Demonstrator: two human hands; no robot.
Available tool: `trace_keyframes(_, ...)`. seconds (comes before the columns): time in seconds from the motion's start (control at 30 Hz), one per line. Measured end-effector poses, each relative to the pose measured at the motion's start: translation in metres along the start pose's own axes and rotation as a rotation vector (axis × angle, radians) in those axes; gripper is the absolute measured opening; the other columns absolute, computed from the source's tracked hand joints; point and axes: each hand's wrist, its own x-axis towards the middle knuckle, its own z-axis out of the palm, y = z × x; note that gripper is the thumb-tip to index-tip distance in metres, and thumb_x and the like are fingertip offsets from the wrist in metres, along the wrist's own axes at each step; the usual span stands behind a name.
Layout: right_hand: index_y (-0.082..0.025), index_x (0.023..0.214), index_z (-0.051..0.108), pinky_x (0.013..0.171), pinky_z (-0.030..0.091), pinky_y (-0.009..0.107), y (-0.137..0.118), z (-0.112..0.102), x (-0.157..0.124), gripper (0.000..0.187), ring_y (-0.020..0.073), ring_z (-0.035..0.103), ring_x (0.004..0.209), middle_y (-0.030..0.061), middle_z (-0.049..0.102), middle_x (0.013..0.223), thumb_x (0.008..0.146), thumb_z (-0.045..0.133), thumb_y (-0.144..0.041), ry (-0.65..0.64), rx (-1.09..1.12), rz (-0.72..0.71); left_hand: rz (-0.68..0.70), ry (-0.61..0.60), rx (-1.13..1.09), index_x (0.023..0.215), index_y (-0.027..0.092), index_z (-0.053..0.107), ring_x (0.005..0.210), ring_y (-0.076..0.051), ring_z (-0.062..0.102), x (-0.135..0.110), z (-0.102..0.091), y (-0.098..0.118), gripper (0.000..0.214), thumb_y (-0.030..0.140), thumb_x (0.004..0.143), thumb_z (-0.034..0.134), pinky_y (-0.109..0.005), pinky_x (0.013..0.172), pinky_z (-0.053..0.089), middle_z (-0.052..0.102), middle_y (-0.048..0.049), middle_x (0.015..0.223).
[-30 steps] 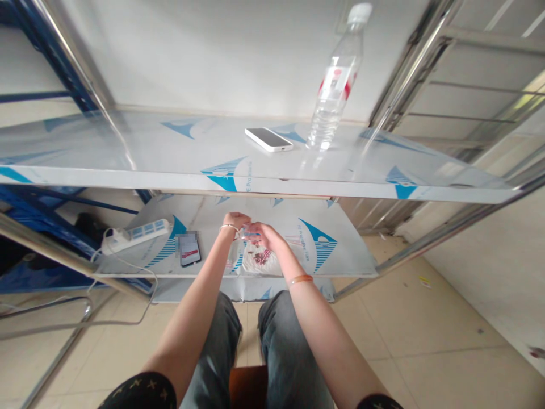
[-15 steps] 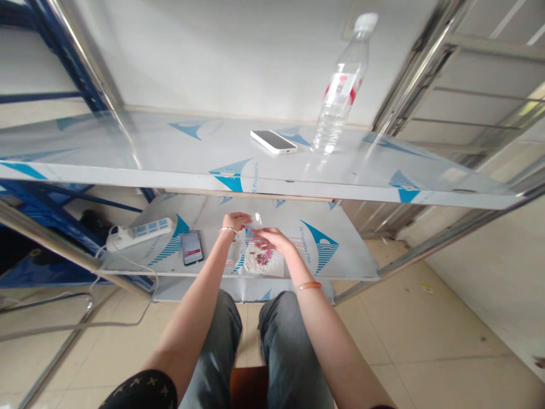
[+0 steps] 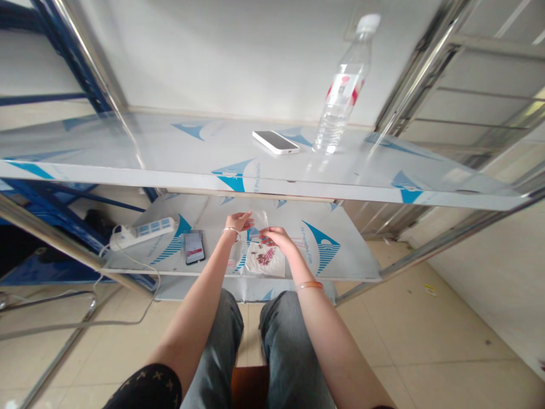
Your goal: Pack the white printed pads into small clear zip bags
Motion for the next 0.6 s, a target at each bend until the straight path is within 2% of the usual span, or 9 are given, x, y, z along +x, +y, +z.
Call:
trace_keyframes(0.1,-0.011,0.082,0.071,0.056,0.049,0.021,0.0003,0.0016,-0.0010,0.011,0.0136,0.065,0.060,0.0058,0.072,0.074,0.076,0.066,-0.019,0.059,0.065,-0.042,-0.020,-0.032,0.002,0.067,0.011,0.064,0.067,-0.017,0.069,-0.0010,-0.0004,-0.0020,0.021,0.025,0.068,0.080,-0.025,0.068,0.056,0.069,-0.0084,0.064)
trace_keyframes(0.2,-0.011,0.083,0.072,0.057,0.050,0.022,0.0001,0.0024,-0.0020,0.013,0.0142,0.066,0.062,0.0060,0.073,0.076,0.075,0.067,-0.020,0.026,0.053,-0.036,-0.048,-0.045,0.036,0.070,0.013,0.066,0.065,-0.015,0.068,-0.0020,-0.0025,-0.0026,0.014,0.021,0.069,0.078,-0.024,0.066,0.054,0.071,-0.0072,0.070)
trace_keyframes(0.33,-0.012,0.077,0.072,0.055,0.047,0.019,0.0008,0.0028,-0.0014,0.008,0.0122,0.064,0.058,0.0058,0.073,0.077,0.072,0.068,-0.017,-0.045,0.000,-0.014,-0.076,-0.070,0.075,0.074,0.013,0.068,0.061,-0.015,0.067,-0.0012,-0.0044,-0.0031,0.017,0.026,0.069,0.076,-0.026,0.062,0.050,0.073,-0.0091,0.078)
trace_keyframes(0.47,-0.012,0.075,0.073,0.049,0.042,0.017,0.0040,0.0021,0.0021,0.008,0.0101,0.062,0.054,0.0057,0.072,0.075,0.072,0.067,-0.016,-0.098,-0.064,0.008,-0.001,-0.053,0.104,0.071,0.013,0.068,0.066,-0.016,0.068,0.0000,-0.0059,-0.0032,0.025,0.031,0.060,0.081,-0.023,0.061,0.047,0.074,-0.0099,0.082)
trace_keyframes(0.6,-0.013,0.076,0.072,0.051,0.044,0.019,0.0073,0.0007,0.0062,0.010,0.0113,0.063,0.056,0.0059,0.072,0.075,0.070,0.067,-0.019,-0.108,-0.061,-0.021,0.033,-0.033,0.162,0.076,0.013,0.069,0.070,-0.017,0.068,-0.0007,-0.0073,-0.0016,0.033,0.041,0.060,0.079,-0.022,0.060,0.044,0.074,-0.0111,0.088)
